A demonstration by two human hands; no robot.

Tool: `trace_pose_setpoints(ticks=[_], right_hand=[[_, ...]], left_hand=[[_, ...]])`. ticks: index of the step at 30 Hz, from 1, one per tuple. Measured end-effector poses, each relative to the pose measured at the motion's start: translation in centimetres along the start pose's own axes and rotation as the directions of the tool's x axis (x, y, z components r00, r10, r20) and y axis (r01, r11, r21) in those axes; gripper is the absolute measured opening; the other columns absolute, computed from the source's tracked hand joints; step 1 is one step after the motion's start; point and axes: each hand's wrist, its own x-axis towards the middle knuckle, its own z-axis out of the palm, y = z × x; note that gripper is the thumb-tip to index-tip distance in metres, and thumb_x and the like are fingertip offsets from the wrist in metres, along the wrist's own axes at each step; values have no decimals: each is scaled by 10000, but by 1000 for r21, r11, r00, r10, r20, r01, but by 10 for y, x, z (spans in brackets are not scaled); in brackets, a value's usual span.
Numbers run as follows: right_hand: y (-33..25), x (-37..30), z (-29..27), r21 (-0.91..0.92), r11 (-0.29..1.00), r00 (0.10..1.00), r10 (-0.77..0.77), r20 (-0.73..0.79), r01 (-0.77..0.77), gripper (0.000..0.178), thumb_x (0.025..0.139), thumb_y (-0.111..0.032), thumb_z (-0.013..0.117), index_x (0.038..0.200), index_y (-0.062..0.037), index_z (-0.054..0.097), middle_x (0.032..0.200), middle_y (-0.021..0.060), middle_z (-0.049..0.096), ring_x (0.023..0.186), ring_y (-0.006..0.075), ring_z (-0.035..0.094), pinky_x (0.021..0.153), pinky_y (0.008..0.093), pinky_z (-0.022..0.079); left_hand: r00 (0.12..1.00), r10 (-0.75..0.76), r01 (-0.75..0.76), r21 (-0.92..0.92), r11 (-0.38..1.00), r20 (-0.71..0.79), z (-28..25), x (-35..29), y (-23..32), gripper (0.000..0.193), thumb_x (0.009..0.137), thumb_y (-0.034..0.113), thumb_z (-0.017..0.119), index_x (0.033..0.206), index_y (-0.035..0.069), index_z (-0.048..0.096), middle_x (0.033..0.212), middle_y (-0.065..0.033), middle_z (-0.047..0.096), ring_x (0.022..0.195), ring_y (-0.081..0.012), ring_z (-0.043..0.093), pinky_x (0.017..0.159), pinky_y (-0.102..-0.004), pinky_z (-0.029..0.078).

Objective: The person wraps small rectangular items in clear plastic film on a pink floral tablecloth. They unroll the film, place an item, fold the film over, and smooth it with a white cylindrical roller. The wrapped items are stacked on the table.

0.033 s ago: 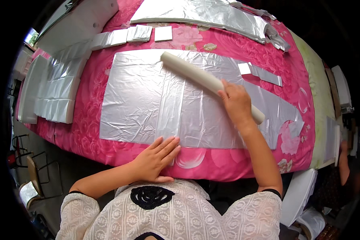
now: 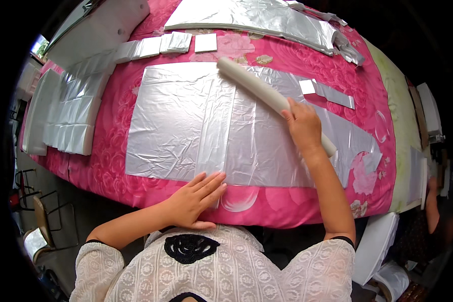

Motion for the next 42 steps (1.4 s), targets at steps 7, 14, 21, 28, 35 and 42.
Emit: trace_pose_setpoints(ticks=[7,14,21,28,35,42], right_hand=[[-37,-26,-13,191,963,975,-208,79,190,351,814,-206,629,1119,-32,603,976,117,629,908,295,566,808,382,451],[-86,-20,7,348,866,890,-431,150,360,368,759,-180,666,1103,-62,611,1031,77,613,944,274,553,851,395,432],[-59,75,53,293,902,928,-359,102,317,345,790,-164,646,1122,-78,616,1112,92,612,1012,297,545,913,386,415],[-79,56,42,429,783,878,-476,-51,449,334,789,-64,620,1122,-56,597,1174,125,564,1101,297,517,936,384,419],[-101,-37,16,617,655,712,-670,208,436,405,679,12,582,1082,-31,596,1160,112,565,1090,284,522,912,390,435],[-108,-54,33,442,798,865,-495,89,411,376,664,-14,651,1037,-59,628,1090,69,619,970,259,581,829,352,483]], left_hand=[[998,-6,-3,131,991,70,0,0,-8,849,803,560,503,1383,-22,292,1463,-203,248,1371,-319,220,1108,-462,160],[997,-70,63,156,986,37,18,0,15,811,808,536,506,1390,7,304,1456,-194,270,1367,-326,229,1106,-472,156],[999,-22,18,95,995,35,16,-1,14,753,811,429,559,1382,3,315,1466,-178,260,1370,-317,227,1105,-458,189],[956,24,-45,-64,997,-293,23,-20,6,419,736,158,666,1099,-7,538,1185,-143,527,1139,-292,506,977,-422,421],[930,61,-110,-115,987,-362,15,-17,4,209,723,52,670,895,36,552,964,-74,602,930,-242,596,912,-392,478],[880,9,-177,-309,934,-474,-24,-15,-19,397,718,215,746,1001,38,531,1178,-125,578,1047,-277,583,952,-407,446]])
